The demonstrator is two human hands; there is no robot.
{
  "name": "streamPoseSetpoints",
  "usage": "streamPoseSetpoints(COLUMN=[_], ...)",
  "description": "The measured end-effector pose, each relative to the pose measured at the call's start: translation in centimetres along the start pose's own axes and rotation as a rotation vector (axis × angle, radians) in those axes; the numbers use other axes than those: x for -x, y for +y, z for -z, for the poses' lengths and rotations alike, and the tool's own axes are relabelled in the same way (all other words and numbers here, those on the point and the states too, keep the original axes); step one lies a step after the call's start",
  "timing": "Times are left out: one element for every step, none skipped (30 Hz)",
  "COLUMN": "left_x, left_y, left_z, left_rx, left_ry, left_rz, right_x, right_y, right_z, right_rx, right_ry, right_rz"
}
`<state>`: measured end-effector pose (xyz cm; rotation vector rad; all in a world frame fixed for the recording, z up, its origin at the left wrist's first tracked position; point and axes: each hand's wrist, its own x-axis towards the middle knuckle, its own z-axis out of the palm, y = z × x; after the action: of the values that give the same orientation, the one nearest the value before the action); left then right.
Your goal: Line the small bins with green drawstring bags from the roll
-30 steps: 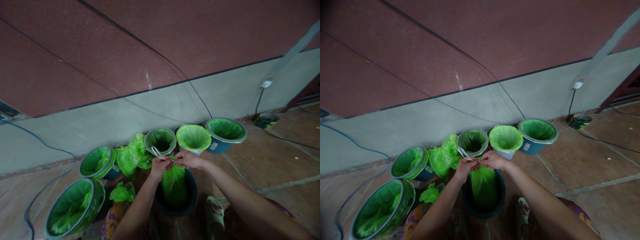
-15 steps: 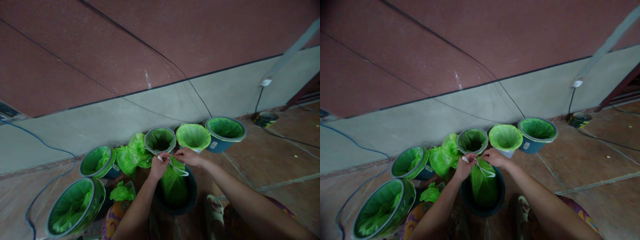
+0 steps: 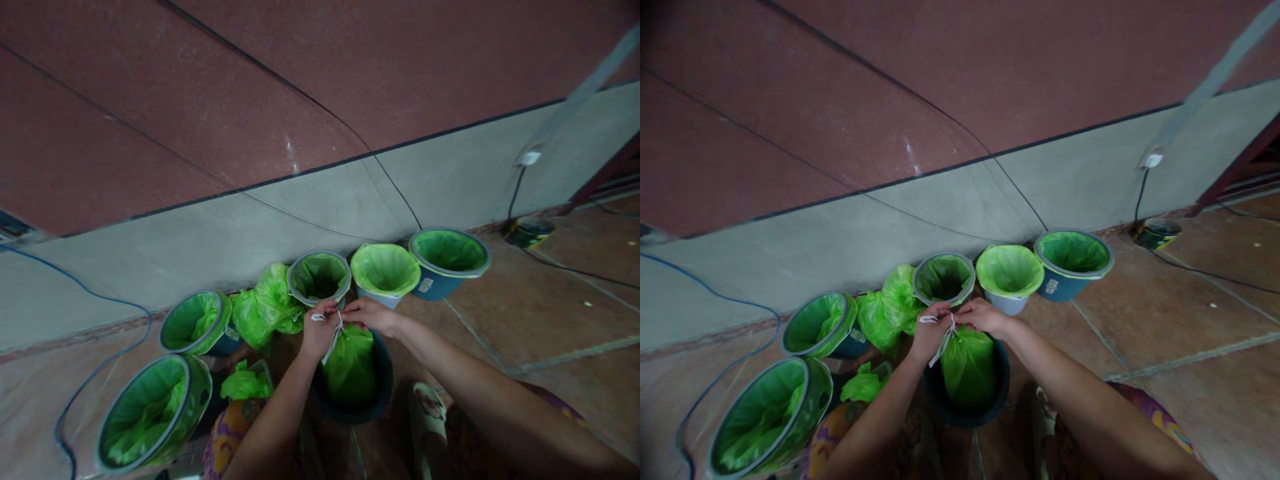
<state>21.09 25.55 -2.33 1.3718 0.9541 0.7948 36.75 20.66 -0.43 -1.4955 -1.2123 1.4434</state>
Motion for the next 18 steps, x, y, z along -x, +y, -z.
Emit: streamPoseSetpoints(left_x=[-0.1, -0.2, -0.3, -0.3, -0.4, -0.4, -0.4, -0.4, -0.4, -0.4, -0.3, -0.3, -0.3, -0.3, -0.4, -0.4, -0.4, -0.4], left_y=[0.0, -0.1, -0.1, -0.2, -0.3, -0.4, -0.6, -0.8, -1.1, -1.4, -1.6, -1.8, -2.0, -2.1, -2.1, -2.1, -2.0, -1.9], left_z=[0.1, 0.3, 0.4, 0.5, 0.6, 0.7, 0.7, 0.8, 0.9, 0.9, 1.0, 1.1, 1.3, 1.4, 1.6, 1.7, 1.8, 2.0], left_rx=[0.034, 0.053, 0.057, 0.047, 0.021, -0.019, -0.075, -0.145, -0.228, -0.321, -0.419, -0.515, -0.601, -0.675, -0.737, -0.794, -0.85, -0.908], left_ry=[-0.03, -0.056, -0.077, -0.092, -0.096, -0.096, -0.093, -0.087, -0.083, -0.081, -0.083, -0.086, -0.085, -0.086, -0.088, -0.098, -0.118, -0.14], left_rz=[0.034, 0.059, 0.072, 0.076, 0.072, 0.062, 0.048, 0.026, -0.003, -0.036, -0.07, -0.097, -0.115, -0.121, -0.115, -0.097, -0.067, -0.029], right_x=[0.0, -0.1, -0.1, -0.2, -0.3, -0.4, -0.6, -0.7, -0.8, -1.0, -1.1, -1.1, -1.2, -1.2, -1.2, -1.3, -1.2, -1.2], right_y=[0.0, 0.0, 0.0, 0.0, 0.0, 0.0, 0.0, 0.1, 0.3, 0.5, 0.8, 1.1, 1.4, 1.7, 1.9, 2.1, 2.1, 2.2], right_z=[0.1, 0.1, 0.2, 0.2, 0.2, 0.1, 0.1, 0.0, -0.1, -0.2, -0.3, -0.3, -0.2, -0.1, 0.0, 0.1, 0.2, 0.3], right_rx=[0.009, 0.022, 0.044, 0.078, 0.132, 0.208, 0.306, 0.417, 0.528, 0.632, 0.72, 0.789, 0.836, 0.862, 0.878, 0.89, 0.904, 0.926], right_ry=[0.006, 0.015, 0.026, 0.032, 0.033, 0.032, 0.037, 0.051, 0.079, 0.118, 0.167, 0.221, 0.269, 0.301, 0.313, 0.301, 0.269, 0.224], right_rz=[-0.002, -0.004, -0.004, -0.002, 0.008, 0.03, 0.059, 0.093, 0.127, 0.152, 0.155, 0.134, 0.097, 0.051, 0.002, -0.036, -0.055, -0.06])
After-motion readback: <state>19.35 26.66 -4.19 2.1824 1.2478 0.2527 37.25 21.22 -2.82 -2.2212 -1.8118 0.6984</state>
